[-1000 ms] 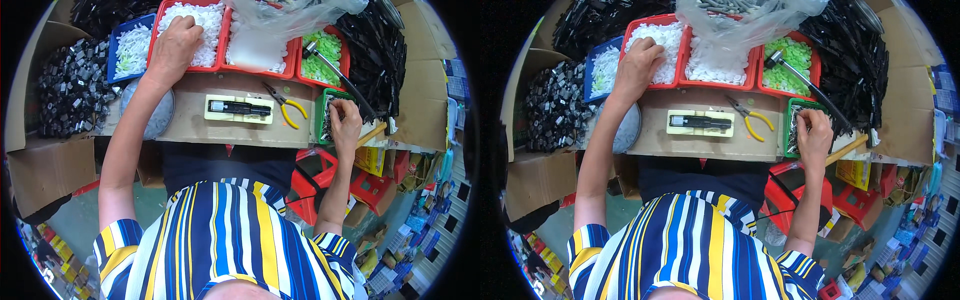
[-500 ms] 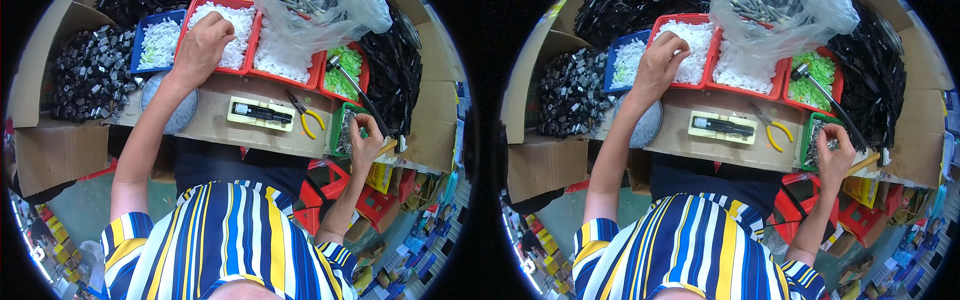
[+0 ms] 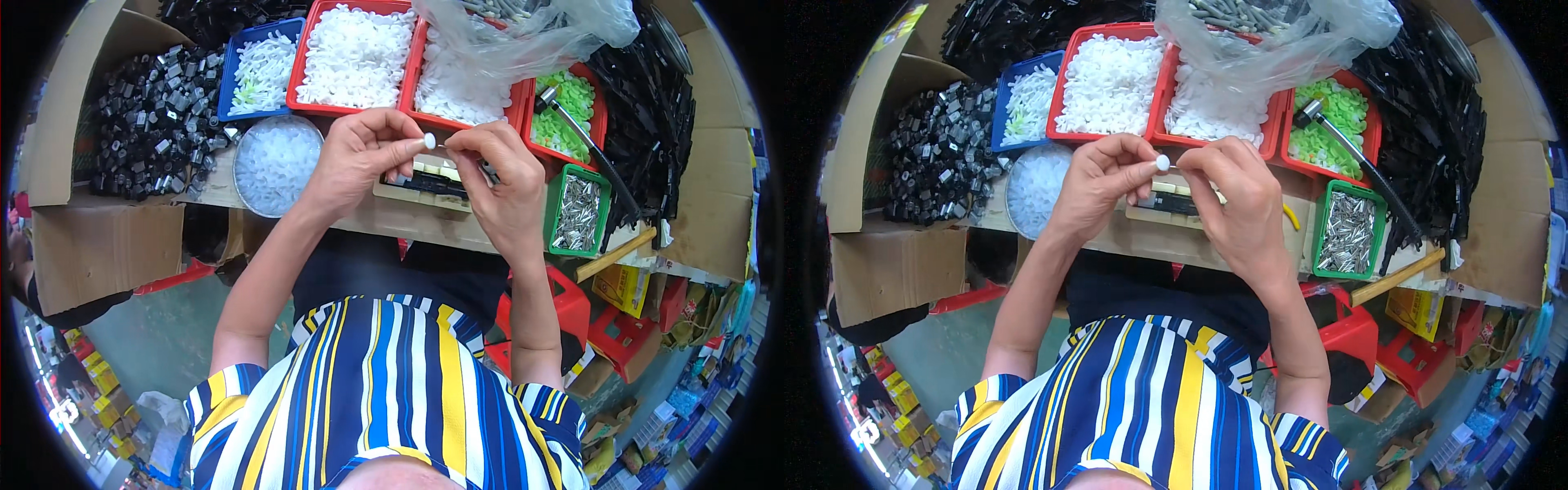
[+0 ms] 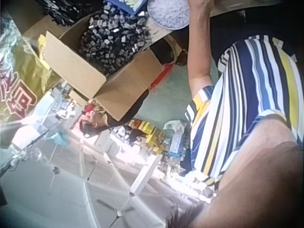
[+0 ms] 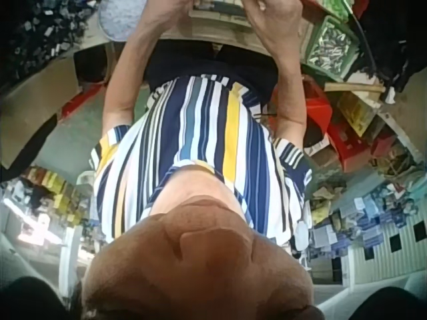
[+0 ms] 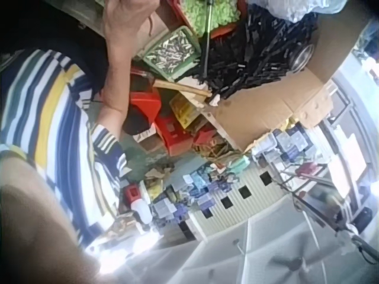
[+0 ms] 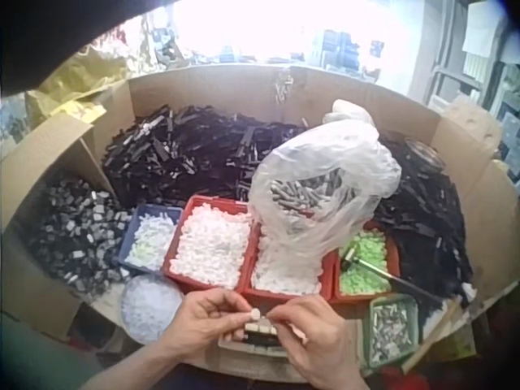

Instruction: Assembling small plastic parts using a jig, hammer, and pliers.

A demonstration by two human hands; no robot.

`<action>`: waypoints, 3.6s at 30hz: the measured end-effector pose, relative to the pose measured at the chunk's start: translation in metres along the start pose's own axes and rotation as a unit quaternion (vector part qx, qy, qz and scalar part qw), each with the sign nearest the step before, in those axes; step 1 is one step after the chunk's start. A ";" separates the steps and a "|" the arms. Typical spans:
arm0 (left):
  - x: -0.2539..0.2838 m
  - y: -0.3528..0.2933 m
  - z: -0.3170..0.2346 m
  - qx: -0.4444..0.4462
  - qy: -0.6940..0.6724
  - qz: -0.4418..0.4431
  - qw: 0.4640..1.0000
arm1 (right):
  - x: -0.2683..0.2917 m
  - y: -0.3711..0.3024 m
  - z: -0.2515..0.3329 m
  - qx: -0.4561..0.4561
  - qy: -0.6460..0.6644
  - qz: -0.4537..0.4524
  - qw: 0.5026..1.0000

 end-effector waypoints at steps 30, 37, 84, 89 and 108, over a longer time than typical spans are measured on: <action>-0.028 -0.027 0.023 0.016 -0.149 -0.005 0.989 | -0.015 -0.029 -0.002 -0.005 0.026 -0.006 1.000; -0.027 -0.033 0.021 0.003 0.004 0.013 1.000 | -0.016 -0.028 -0.005 0.008 0.036 0.028 0.999; -0.012 -0.035 0.014 -0.193 0.595 0.027 0.780 | 0.059 -0.060 -0.040 -0.112 -0.199 -0.056 0.972; -0.010 -0.008 -0.006 -0.251 0.587 0.020 0.769 | 0.094 -0.101 -0.070 -0.244 -0.260 -0.039 0.934; -0.012 0.120 -0.007 -0.192 0.663 0.186 0.699 | 0.098 -0.106 -0.071 -0.234 -0.227 -0.091 0.941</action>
Point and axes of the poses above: each hand's wrist, its own y-axis towards the middle knuckle, its own x-axis out of the back of the hand, z = x × y, the point moved 2 cm from there along y, towards the middle knuckle, and after that the axes turned 11 degrees about z, right-handed, at the moved point
